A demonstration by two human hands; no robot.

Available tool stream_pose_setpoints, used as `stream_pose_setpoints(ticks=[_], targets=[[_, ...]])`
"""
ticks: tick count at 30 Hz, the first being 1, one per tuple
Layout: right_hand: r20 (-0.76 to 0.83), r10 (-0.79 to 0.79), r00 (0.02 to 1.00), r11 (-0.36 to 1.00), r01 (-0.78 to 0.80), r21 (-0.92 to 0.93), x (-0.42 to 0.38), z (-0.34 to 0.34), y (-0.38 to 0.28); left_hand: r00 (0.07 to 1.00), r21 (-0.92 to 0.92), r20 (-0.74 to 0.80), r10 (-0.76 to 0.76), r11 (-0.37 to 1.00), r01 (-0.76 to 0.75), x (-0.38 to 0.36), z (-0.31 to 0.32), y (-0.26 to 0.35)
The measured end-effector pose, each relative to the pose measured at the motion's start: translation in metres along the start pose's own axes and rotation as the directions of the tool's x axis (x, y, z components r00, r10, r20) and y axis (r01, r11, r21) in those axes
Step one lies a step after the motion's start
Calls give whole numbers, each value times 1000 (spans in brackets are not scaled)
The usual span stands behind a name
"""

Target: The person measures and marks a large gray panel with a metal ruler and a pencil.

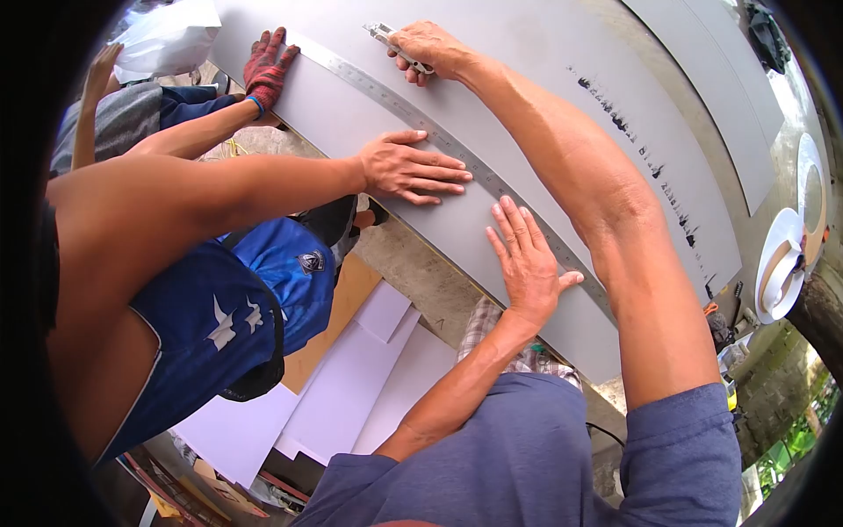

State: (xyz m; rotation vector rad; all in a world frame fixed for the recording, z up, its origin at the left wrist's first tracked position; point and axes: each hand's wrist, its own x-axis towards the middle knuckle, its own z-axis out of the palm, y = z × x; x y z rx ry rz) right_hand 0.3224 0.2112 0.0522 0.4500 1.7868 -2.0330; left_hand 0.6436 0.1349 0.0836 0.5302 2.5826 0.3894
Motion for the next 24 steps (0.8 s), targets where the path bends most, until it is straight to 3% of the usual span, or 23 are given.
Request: stream_pose_setpoints(ticks=[7, 12, 17, 24], targets=[[-10, -11, 1000, 997, 11, 81, -4, 0, -2, 1000, -3, -2, 5, 1000, -5, 1, 0, 1], [-23, -30, 999, 999, 30, 22, 2, 2, 2, 1000, -8, -10, 1, 1000, -1, 2, 3, 1], [47, -114, 992, 950, 123, -286, 13, 11, -14, 1000, 30, -15, 0, 1000, 0, 1, -2, 2], [108, -206, 973, 675, 221, -703, 60, 51, -37, 999, 21, -34, 8, 1000, -7, 0, -1, -1]])
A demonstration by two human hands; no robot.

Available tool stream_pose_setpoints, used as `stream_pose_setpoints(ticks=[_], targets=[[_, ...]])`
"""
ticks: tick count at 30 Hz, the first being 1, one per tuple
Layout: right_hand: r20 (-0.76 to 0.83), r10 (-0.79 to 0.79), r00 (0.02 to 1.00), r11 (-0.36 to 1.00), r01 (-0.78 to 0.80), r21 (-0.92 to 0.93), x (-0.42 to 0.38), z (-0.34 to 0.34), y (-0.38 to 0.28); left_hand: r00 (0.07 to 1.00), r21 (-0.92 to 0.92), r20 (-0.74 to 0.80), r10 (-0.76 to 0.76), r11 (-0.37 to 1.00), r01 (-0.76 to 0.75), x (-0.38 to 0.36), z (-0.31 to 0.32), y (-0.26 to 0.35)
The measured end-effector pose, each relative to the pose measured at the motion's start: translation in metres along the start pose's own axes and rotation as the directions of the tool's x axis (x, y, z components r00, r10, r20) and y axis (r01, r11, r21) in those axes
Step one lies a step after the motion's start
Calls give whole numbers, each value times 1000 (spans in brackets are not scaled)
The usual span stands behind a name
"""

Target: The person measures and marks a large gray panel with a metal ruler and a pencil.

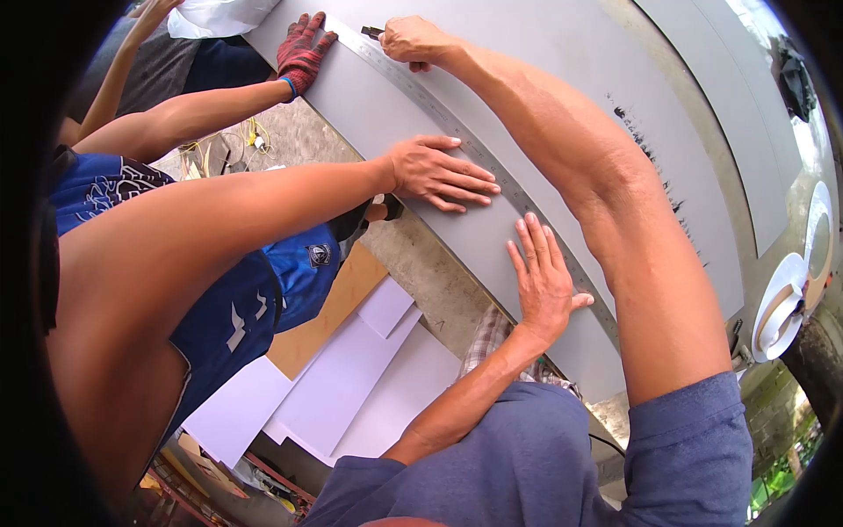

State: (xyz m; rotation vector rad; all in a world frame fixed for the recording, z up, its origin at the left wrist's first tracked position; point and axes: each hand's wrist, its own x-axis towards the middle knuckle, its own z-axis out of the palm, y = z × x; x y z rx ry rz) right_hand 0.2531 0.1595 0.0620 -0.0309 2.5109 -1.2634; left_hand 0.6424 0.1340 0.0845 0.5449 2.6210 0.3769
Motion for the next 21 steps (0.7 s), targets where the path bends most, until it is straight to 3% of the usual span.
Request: stream_pose_setpoints(ticks=[6, 11, 21], targets=[[-66, -1, 998, 1000, 3, 23, 14, 10, -12, 997, 98, 71, -24, 995, 17, 0, -5, 2], [-79, -3, 997, 1000, 3, -4, 15, 13, -19, 999, 179, 29, -14, 984, 9, -1, 3, 1], [-16, -90, 996, 942, 80, -325, 26, 12, -37, 1000, 208, 1, 2, 978, -2, -3, 2, -1]])
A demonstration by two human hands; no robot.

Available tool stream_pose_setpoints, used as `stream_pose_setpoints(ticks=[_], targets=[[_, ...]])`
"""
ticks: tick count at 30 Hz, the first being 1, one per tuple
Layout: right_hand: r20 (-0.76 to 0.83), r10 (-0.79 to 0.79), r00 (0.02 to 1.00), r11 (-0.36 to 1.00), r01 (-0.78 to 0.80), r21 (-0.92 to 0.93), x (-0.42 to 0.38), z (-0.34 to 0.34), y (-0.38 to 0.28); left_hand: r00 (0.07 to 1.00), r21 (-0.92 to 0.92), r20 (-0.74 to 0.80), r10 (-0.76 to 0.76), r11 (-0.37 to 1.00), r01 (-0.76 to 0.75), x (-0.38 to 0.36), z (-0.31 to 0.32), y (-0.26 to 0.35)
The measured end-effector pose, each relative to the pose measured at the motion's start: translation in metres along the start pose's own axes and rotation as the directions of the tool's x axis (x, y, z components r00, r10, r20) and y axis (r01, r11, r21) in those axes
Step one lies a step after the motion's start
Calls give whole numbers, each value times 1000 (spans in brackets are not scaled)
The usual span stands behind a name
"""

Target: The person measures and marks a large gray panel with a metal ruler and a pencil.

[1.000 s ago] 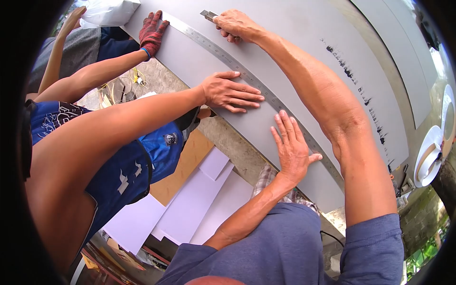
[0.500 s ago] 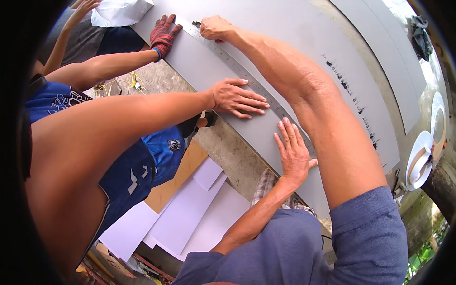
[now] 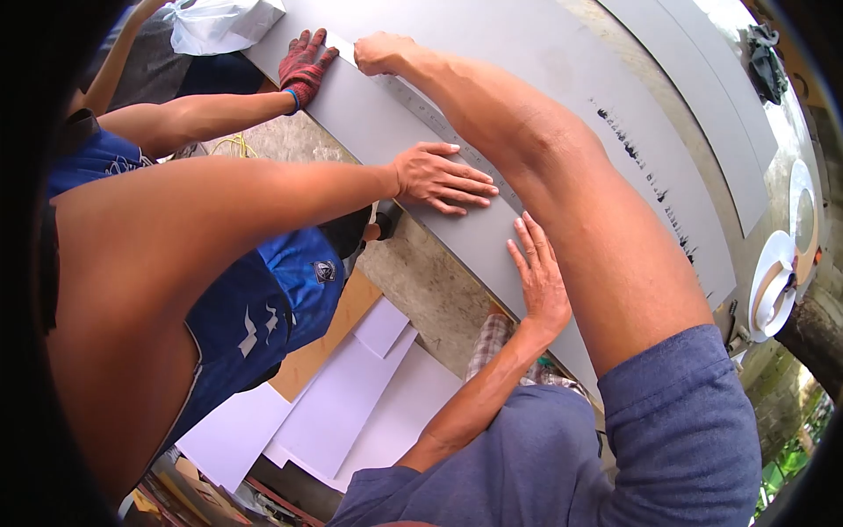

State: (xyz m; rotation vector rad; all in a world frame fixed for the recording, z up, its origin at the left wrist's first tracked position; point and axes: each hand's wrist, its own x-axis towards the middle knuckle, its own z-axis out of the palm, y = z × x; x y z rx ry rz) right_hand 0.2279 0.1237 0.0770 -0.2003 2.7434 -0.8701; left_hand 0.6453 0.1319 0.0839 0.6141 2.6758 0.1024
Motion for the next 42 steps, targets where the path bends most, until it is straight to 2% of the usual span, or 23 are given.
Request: stream_pose_setpoints(ticks=[2, 3, 6, 12, 15, 18, 27, 33, 36, 39, 42], targets=[[24, 28, 999, 1000, -28, -4, 11, 2, -3, 1000, -57, -16, 8, 998, -9, -1, 3, -1], [95, 64, 993, 995, -70, 67, 15, 3, -2, 1000, -86, -27, 11, 996, -13, -2, 4, -1], [78, 88, 993, 996, -87, -15, 12, 3, -6, 999, -55, -39, 6, 998, -8, -1, 4, -1], [-26, 77, 997, 995, -78, -64, 11, 18, -5, 997, -130, -78, -5, 992, -5, -1, 11, 1], [23, 131, 991, 991, -131, -5, 5, 10, -11, 997, -120, -77, -12, 993, 3, -1, 9, 1], [27, 109, 994, 994, -109, 2, 1, 6, -10, 998, -143, -60, -18, 990, 9, -1, 4, -1], [43, 70, 997, 997, -72, 28, 0, 12, -1, 998, -14, -54, -30, 999, 29, 1, 5, 2], [-3, 42, 999, 998, -42, 39, -1, 18, 3, 999, -30, -35, -38, 999, 37, 1, 8, 3], [17, 45, 999, 997, -46, 63, -21, 11, 2, 998, -103, 49, -30, 994, 35, 1, -7, 1], [-62, 32, 998, 999, -34, -43, -35, 19, 9, 999, -116, 43, -26, 993, 31, 0, -5, 1], [-8, 40, 999, 999, -40, -19, -40, 19, 9, 999, -117, 32, -18, 993, 21, -1, -5, 0]])
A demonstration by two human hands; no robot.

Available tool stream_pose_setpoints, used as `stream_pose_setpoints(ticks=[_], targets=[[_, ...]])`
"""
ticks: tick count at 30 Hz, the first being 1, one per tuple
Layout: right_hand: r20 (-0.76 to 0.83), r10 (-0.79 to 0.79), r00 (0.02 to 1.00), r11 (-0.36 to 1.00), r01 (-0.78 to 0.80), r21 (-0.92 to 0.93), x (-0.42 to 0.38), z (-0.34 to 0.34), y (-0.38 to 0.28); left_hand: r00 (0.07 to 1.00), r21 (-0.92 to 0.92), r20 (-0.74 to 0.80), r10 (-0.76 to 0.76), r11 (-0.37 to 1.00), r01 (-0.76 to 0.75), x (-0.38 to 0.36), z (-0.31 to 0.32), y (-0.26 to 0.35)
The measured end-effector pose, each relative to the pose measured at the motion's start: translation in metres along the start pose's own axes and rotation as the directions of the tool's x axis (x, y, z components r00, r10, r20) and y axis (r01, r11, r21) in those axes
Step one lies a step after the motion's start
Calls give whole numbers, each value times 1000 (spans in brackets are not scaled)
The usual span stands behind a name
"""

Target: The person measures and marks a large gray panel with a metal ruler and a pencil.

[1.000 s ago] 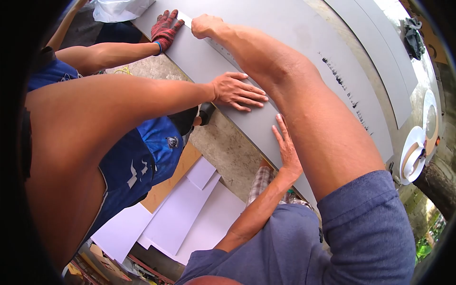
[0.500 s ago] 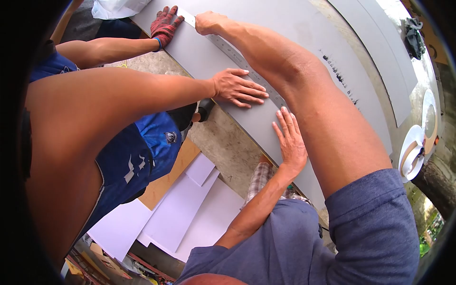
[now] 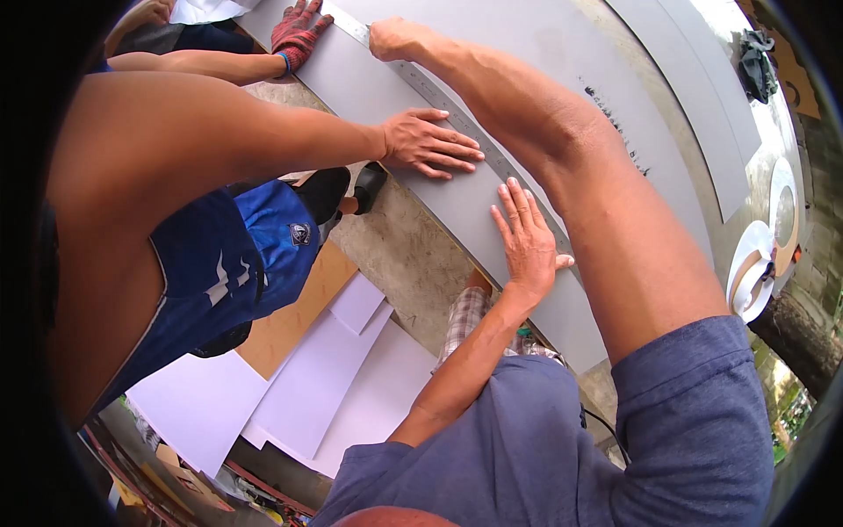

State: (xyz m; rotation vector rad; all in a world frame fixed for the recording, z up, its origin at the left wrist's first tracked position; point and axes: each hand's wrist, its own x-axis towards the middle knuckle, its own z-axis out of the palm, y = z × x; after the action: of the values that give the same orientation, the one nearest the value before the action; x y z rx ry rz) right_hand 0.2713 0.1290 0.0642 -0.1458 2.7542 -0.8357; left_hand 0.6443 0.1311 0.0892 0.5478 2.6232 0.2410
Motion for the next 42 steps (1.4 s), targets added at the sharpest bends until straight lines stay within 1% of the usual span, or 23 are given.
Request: stream_pose_setpoints(ticks=[3, 6, 11, 20, 26, 28, 29, 31, 33, 36, 39, 42], targets=[[-6, 35, 999, 999, -35, 14, -19, -2, 1, 1000, -9, -4, -8, 1000, 8, 0, 3, 1], [41, 21, 999, 999, -23, 45, -20, 3, 8, 998, -67, -67, 13, 998, -17, -1, 6, -2], [19, 21, 1000, 1000, -21, 21, -39, 0, 12, 997, -60, -75, 10, 998, -15, 0, 8, -2], [93, 58, 994, 995, -50, -83, -80, -3, 16, 996, -37, -87, 7, 999, -11, -2, 11, -2], [183, 98, 978, 979, -62, -196, -106, -3, 15, 997, -18, -80, 20, 1000, -22, -1, 14, -3], [177, 16, 984, 995, 2, -102, -116, -3, 24, 997, -11, -78, 28, 1000, -29, -2, 16, -3], [203, -157, 966, 979, 179, -94, -118, -6, 41, 996, -9, -83, 29, 1000, -30, 0, 16, -3], [189, -224, 956, 966, 243, -83, -127, 0, 52, 996, -9, -86, 30, 999, -31, -2, 17, -3], [108, -19, 994, 997, 27, -78, -139, 10, 45, 996, -16, -90, 25, 1000, -26, -2, 18, -3], [96, -124, 988, 977, 139, -164, -148, 16, 57, 995, -23, -99, 18, 1000, -20, -3, 18, -3], [71, -86, 994, 977, 98, -191, -156, 30, 71, 994, -34, -108, 15, 999, -19, -3, 21, -3], [33, 31, 999, 992, -27, -124, -190, 13, 53, 992, -46, -123, 13, 999, -19, -2, 24, -3]])
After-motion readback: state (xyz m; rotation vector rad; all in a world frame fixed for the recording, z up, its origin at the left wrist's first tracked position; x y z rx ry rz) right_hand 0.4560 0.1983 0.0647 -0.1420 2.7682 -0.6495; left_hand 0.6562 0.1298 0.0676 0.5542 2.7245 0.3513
